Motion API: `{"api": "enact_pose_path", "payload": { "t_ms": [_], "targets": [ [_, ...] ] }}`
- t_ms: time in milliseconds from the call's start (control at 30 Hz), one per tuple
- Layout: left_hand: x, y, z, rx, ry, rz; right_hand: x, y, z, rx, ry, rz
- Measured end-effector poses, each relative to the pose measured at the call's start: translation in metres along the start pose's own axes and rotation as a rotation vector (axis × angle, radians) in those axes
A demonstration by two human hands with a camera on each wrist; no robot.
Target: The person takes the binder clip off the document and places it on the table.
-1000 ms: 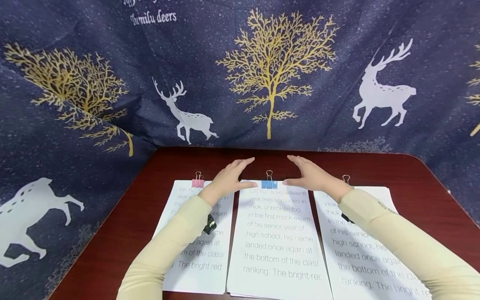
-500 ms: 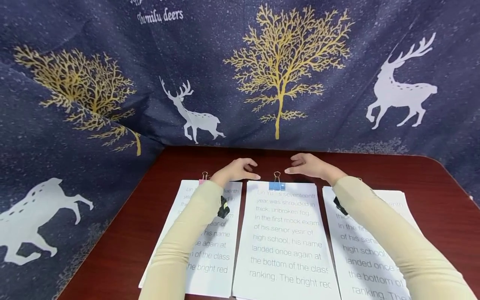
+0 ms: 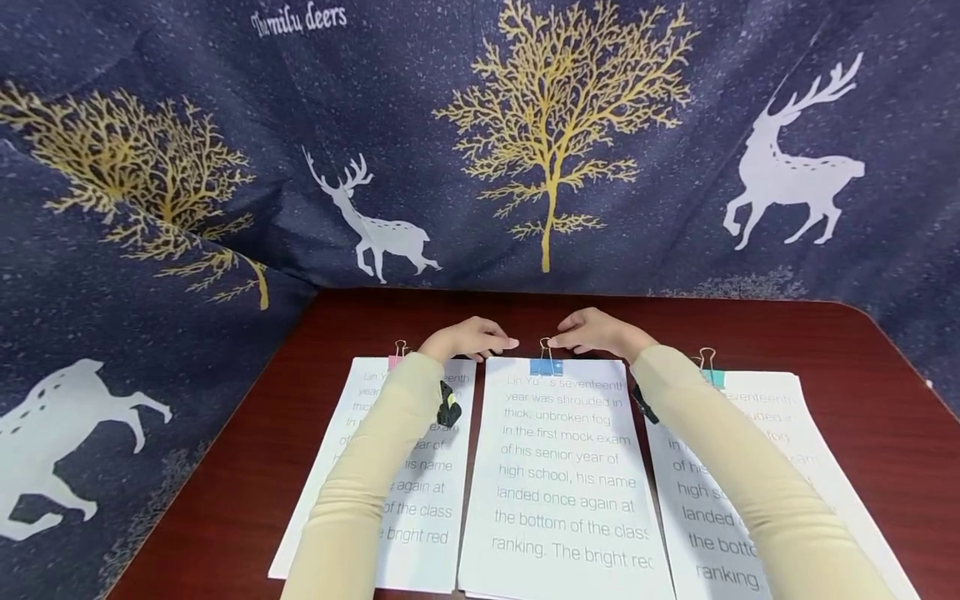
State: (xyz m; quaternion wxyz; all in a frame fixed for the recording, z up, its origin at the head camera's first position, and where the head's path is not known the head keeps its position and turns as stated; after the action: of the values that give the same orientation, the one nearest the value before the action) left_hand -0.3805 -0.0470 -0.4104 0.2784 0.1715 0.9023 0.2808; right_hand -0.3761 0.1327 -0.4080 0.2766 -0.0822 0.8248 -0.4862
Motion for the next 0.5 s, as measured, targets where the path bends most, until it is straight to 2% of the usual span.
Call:
{"api": "enact_pose_path", "payload": {
  "t_ms": [233, 500],
  "targets": [
    [0.003, 0.006, 0.004, 0.017, -0.037, 0.006, 0.001, 0.01, 0.002, 0.006, 0.019, 0.043],
    [0.006, 0.0, 0.009, 0.003, -0.049, -0.001, 0.003, 0.014, 0.004, -0.004, 0.036, 0.048]
  ]
}}
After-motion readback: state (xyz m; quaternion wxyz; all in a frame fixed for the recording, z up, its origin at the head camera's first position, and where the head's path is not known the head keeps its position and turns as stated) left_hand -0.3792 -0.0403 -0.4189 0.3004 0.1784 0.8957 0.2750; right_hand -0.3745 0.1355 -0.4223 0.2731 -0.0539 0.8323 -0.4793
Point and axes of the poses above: each hand's wrist, its own x-axis towards the middle knuckle, its own z-axis out of the palm, y = z × x, the point moved 8 cm from there along x, towards the middle knuckle, and after that the axes turned 8 degrees about x, right-handed, at the moved point
